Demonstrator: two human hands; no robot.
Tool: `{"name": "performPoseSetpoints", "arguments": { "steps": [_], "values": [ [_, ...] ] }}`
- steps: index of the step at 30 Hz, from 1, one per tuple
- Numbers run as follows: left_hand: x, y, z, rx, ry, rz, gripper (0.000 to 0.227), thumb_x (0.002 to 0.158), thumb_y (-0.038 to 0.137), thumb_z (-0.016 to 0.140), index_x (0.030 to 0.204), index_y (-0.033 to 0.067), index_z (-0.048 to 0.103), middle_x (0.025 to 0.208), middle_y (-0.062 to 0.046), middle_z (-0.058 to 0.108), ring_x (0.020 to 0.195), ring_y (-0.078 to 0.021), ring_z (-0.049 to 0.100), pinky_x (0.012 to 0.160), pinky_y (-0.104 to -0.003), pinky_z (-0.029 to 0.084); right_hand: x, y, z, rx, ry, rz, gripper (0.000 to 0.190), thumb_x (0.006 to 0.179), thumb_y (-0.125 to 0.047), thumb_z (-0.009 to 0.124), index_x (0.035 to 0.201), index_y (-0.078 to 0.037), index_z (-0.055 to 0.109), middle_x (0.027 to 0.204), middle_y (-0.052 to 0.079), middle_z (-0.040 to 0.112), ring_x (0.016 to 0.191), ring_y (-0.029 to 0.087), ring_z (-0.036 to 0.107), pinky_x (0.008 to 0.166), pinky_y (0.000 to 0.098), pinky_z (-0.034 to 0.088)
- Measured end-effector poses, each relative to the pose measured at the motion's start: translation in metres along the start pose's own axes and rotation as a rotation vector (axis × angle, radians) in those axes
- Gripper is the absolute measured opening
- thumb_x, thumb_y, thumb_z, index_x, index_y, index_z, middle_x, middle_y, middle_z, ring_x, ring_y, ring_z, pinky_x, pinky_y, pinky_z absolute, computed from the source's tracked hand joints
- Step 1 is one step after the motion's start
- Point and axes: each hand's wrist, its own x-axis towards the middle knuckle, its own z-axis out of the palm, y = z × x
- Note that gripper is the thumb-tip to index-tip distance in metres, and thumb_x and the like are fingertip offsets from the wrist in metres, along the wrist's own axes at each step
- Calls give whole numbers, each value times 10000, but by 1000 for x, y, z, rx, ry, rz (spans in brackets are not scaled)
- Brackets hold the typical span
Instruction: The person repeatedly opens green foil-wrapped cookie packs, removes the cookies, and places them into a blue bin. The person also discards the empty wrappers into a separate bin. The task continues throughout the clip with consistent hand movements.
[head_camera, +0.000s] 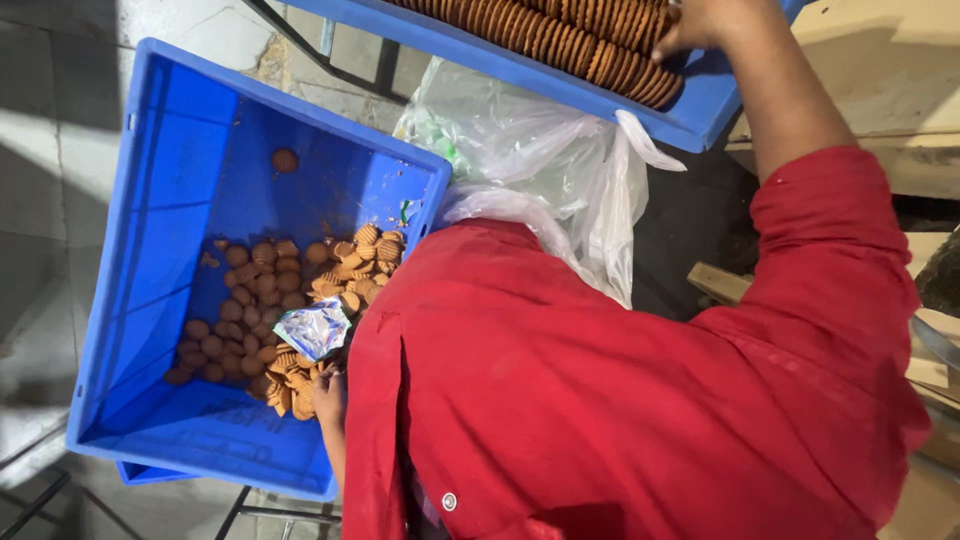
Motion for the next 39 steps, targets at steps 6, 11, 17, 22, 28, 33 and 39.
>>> {"name": "performPoseSetpoints", "arguments": {
  "steps": [6, 11, 17, 22, 28, 33, 39],
  "values": [
    [-2, -3, -2, 63, 40, -55, 213, 1023, 134, 594, 1141, -43, 604, 1059, -114, 692, 911, -148, 650, 810, -281, 536, -20, -14, -12, -78, 61, -46, 632, 714, -407, 930, 1178, -32, 721, 957, 210, 750, 812, 390, 720, 683, 502, 567],
    [-2, 3, 0, 117, 28, -113, 220, 1025, 139, 610, 1170, -25, 629, 957, -118, 661, 786, -155, 586, 708, -293, 490, -56, -11, -42, -143, 81, -3, 478, 802, -429, 895, 1069, -51, 773, 900, 175, 775, 801, 339, 743, 712, 479, 582],
    [1, 1, -1, 172, -4, 21, 197, 992, 128, 613, 1117, -21, 645, 1015, -56, 695, 863, -95, 632, 774, -242, 516, -94, -44, -57, -297, -148, 2, 444, 759, -438, 900, 998, -74, 814, 903, 146, 806, 806, 320, 762, 738, 451, 595],
    [6, -18, -5, 147, 18, -69, 186, 999, 131, 603, 1107, -17, 635, 963, -61, 679, 789, -115, 602, 709, -260, 500, -108, -79, -51, -352, -161, 100, 451, 736, -414, 914, 1032, -83, 834, 969, 164, 793, 938, 349, 753, 772, 453, 594],
    [13, -47, -19, 21, -15, 12, 149, 1033, 149, 606, 1110, 27, 643, 919, -22, 626, 761, -87, 542, 700, -246, 479, -100, -94, -44, -433, -127, 124, 549, 634, -427, 962, 1055, -100, 828, 1032, 133, 794, 1007, 327, 741, 776, 455, 600],
    [20, -55, -19, -67, 66, -122, 129, 1016, 185, 626, 1027, 62, 587, 880, -17, 628, 712, -87, 546, 605, -253, 469, -82, -86, -64, -428, -318, 62, 513, 660, -444, 958, 1046, -124, 847, 1059, 108, 805, 1023, 315, 756, 849, 439, 607],
    [14, -57, -17, -203, 120, -187, 151, 993, 201, 651, 1025, 88, 556, 814, -26, 558, 660, -119, 514, 546, -267, 443, -55, -71, -55, -509, -406, 2, 628, 657, -429, 962, 1194, -152, 792, 1165, 92, 787, 1099, 291, 746, 904, 416, 608]
  ]
}}
